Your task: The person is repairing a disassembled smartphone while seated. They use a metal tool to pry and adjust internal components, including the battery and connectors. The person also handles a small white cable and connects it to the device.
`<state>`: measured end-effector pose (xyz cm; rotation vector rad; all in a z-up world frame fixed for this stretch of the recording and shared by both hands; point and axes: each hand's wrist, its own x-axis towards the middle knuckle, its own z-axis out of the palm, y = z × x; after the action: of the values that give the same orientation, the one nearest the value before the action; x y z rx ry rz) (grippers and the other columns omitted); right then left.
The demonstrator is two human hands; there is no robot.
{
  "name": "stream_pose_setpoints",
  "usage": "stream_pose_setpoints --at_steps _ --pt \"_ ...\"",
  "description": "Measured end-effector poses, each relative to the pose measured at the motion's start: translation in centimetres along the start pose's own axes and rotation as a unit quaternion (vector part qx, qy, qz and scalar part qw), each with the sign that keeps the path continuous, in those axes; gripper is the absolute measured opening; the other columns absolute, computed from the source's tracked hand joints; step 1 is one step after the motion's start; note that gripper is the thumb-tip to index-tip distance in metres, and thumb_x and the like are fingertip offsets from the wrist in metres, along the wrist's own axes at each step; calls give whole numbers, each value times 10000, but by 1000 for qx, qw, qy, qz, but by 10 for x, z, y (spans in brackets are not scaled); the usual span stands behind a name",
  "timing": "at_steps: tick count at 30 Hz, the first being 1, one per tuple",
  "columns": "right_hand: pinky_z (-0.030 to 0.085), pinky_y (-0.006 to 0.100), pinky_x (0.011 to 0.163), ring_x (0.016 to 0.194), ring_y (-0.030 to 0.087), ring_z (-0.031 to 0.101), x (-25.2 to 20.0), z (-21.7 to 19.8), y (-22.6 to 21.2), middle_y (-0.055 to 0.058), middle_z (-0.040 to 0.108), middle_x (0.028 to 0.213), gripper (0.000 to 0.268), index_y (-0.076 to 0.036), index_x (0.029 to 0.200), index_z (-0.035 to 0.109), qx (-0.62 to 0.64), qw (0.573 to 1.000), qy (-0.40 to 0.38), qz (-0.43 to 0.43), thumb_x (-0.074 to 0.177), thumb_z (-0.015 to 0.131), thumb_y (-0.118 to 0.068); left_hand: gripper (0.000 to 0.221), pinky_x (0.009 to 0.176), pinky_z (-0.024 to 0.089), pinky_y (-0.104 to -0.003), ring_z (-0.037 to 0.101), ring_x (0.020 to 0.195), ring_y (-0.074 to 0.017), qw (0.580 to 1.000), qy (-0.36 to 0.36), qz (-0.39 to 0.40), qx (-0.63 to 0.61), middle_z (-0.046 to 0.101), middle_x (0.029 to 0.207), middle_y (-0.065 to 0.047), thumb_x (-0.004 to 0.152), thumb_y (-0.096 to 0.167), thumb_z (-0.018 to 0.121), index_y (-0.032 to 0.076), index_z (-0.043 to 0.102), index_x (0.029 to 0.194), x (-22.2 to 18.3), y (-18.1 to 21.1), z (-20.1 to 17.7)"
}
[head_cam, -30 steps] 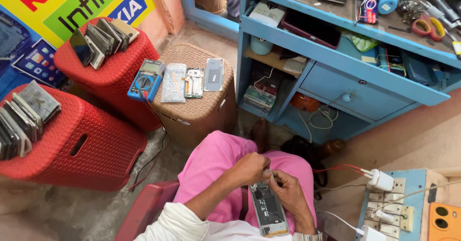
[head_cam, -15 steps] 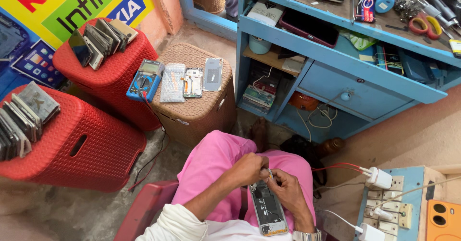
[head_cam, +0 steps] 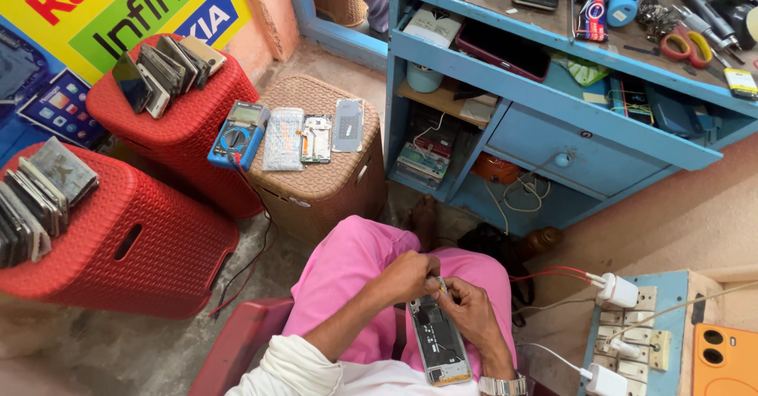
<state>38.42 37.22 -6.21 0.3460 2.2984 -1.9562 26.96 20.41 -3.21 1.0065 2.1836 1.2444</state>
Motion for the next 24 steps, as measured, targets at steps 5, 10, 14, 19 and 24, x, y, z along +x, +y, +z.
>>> stream_pose_setpoints --at_steps 5,10,14,19,24 --pt "429 201 524 627 1 542 -2 0 -6 -64 669 711 222 -10 1065 758 6 1000 -1 8 916 733 -172 194 642 535 -470 684 732 -403 999 -5 26 27 667 743 -225 778 163 766 -2 687 843 5 -6 0" --pt "367 222 482 572 16 466 -3 4 -16 -65 585 636 257 -15 1020 789 -29 999 21 36 920 749 -248 215 638 539 -466 686 725 -400 1000 18 13 19 675 741 -222 702 124 800 -6 682 827 3 -2 5" --pt "383 222 482 571 17 484 -3 5 -17 -58 596 634 256 -10 1016 789 -31 999 18 35 921 752 -245 201 647 544 -457 701 718 -380 1000 15 -21 4 685 744 -208 739 130 796 -4 690 845 -2 3 2" --pt "438 218 494 584 18 553 -2 2 -13 -42 663 666 235 -21 1060 767 -28 999 9 28 908 746 -199 206 656 554 -442 715 716 -360 1000 15 -20 -11 694 749 -199 715 109 781 -5 693 862 -4 3 1" --pt "452 210 518 613 14 568 -2 0 -8 -41 686 706 224 -15 1081 762 -10 1000 2 14 915 736 -164 217 631 544 -439 705 708 -358 1000 14 13 13 697 752 -200 721 128 799 -2 701 864 -1 0 0"
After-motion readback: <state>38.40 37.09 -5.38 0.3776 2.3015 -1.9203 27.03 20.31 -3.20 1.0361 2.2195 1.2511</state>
